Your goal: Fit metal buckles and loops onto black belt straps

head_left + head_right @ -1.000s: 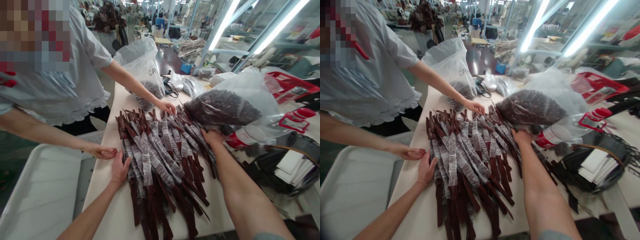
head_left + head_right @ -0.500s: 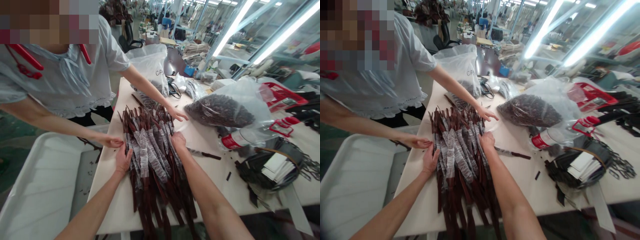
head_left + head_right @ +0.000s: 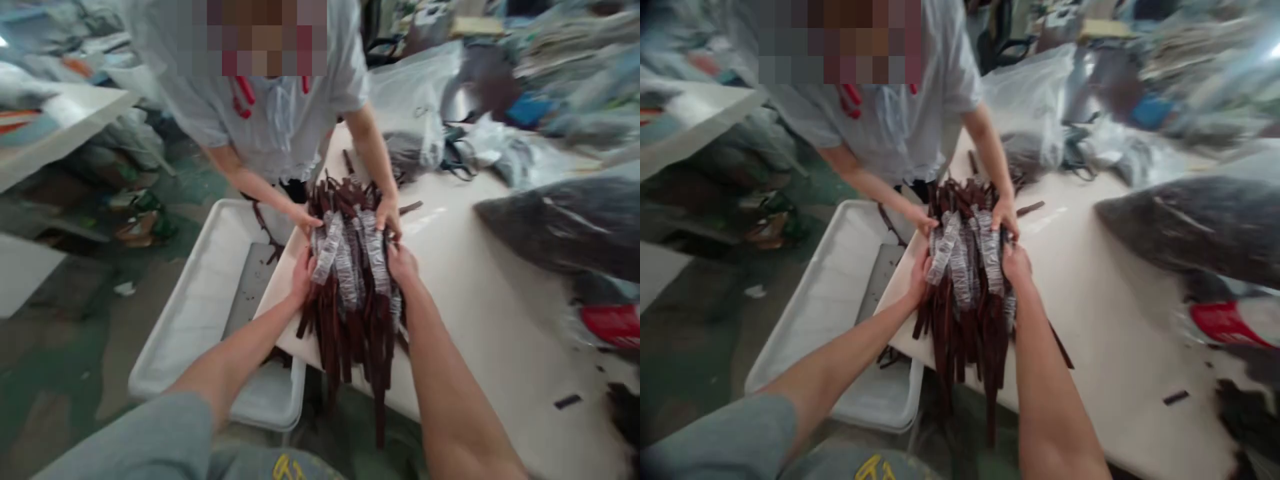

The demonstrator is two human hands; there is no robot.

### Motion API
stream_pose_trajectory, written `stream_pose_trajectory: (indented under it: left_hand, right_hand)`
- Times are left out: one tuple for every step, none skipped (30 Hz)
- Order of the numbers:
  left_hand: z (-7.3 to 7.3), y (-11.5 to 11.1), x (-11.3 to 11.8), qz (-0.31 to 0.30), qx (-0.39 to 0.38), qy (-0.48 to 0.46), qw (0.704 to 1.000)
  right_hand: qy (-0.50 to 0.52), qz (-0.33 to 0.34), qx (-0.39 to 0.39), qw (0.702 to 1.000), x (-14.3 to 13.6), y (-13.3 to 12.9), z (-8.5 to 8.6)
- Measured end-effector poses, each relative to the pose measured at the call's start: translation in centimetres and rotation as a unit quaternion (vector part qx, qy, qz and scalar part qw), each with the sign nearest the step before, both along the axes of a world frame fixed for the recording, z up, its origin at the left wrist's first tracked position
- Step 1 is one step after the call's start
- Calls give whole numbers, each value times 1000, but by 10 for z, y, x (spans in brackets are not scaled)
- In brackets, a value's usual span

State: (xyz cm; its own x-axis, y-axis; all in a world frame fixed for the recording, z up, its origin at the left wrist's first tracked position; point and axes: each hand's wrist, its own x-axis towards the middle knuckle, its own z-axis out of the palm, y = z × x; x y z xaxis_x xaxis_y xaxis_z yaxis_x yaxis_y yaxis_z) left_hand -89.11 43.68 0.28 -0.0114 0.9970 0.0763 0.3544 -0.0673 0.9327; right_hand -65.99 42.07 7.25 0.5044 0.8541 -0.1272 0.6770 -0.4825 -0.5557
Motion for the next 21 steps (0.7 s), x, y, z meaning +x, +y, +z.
stream_pose_trajectory:
  left_hand:
    - [-4,-5,0,7,0,2,1000]
    - [-7,-7,0,14,2,4,1000]
    - [-9,-8,0,16,5,7,1000]
    - [-11,-7,-1,17,10,9,1000]
    - [-11,-5,-2,16,15,9,1000]
    - [-11,-4,-3,13,20,8,1000]
    - [-10,-3,-5,11,25,6,1000]
    - [-8,-3,-5,9,28,4,1000]
    - [-6,-3,-6,6,30,-2,1000]
    - [-4,-2,-6,-2,28,-18,999]
    - [-2,-1,-7,-12,21,-42,999]
    - [0,0,-9,-23,11,-72,997]
    - [1,2,-13,-31,-4,-105,994]
    - [2,4,-22,-34,-21,-135,990]
    - [2,4,-35,-29,-40,-159,986]
    - [-1,3,-54,-15,-61,-174,983]
    - [-6,0,-79,6,-82,-182,980]
    - [-13,-4,-108,31,-106,-189,976]
    - [-23,-10,-142,60,-133,-189,971]
    - [-37,-17,-178,95,-163,-184,965]
    - [-53,-24,-213,131,-196,-171,957]
  right_hand:
    - [-8,-8,33,999,-7,-9,3]
    - [-17,-19,67,997,-17,-19,7]
    - [-30,-31,106,993,-30,-31,12]
    - [-40,-33,144,988,-47,-44,18]
    - [-49,-16,199,979,-67,-61,25]
    - [-44,50,295,953,-89,-79,30]
    - [-30,133,345,928,-113,-98,34]
    - [-10,203,360,911,-138,-117,34]
    - [14,254,355,900,-162,-136,32]
    - [44,283,338,897,-185,-154,26]
    - [72,294,323,897,-206,-172,18]
    - [93,298,304,900,-225,-188,7]
    - [111,301,278,905,-241,-203,-5]
    - [129,305,253,909,-255,-216,-18]
    - [146,317,226,909,-269,-228,-30]
    - [164,332,196,908,-282,-238,-42]
    - [182,341,166,907,-296,-245,-53]
    - [197,339,132,910,-310,-248,-64]
    - [210,325,97,917,-325,-248,-75]
    - [218,299,61,927,-340,-244,-88]
    - [220,265,28,938,-354,-236,-103]
